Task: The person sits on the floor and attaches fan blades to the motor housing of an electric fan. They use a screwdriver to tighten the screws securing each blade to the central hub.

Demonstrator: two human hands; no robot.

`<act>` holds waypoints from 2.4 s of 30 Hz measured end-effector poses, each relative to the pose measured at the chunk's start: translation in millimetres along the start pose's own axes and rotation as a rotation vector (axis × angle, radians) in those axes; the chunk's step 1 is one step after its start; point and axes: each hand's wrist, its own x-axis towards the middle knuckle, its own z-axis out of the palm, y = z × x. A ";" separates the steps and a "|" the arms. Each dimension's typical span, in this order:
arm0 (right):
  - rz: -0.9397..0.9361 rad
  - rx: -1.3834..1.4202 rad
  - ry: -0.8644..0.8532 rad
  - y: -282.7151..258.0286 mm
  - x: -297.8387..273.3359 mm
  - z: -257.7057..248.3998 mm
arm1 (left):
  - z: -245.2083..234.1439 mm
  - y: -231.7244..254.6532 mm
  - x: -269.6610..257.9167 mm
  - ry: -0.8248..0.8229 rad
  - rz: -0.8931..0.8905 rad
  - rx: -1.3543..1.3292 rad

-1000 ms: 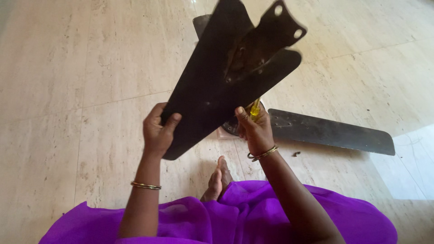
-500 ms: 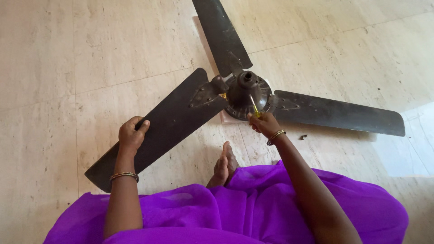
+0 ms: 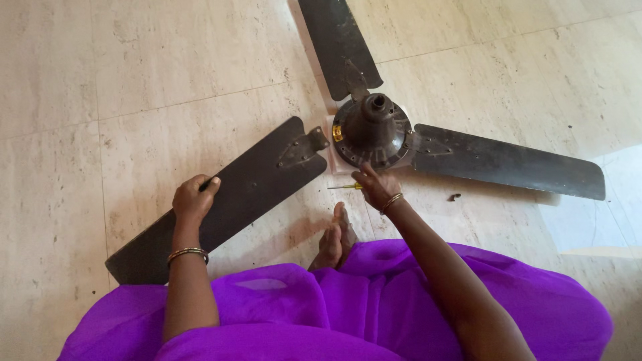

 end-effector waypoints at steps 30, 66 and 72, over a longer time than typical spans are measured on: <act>0.008 -0.225 0.122 -17.8 73.9 46.5 | 0.6 -9.2 1.7 -0.012 -0.112 -0.136; 0.601 1.279 0.072 -25.8 41.4 8.6 | 27.4 -9.8 3.8 -0.040 0.092 0.046; 0.716 1.529 0.049 -24.8 36.9 12.7 | 29.1 -6.8 0.9 -0.024 0.172 0.023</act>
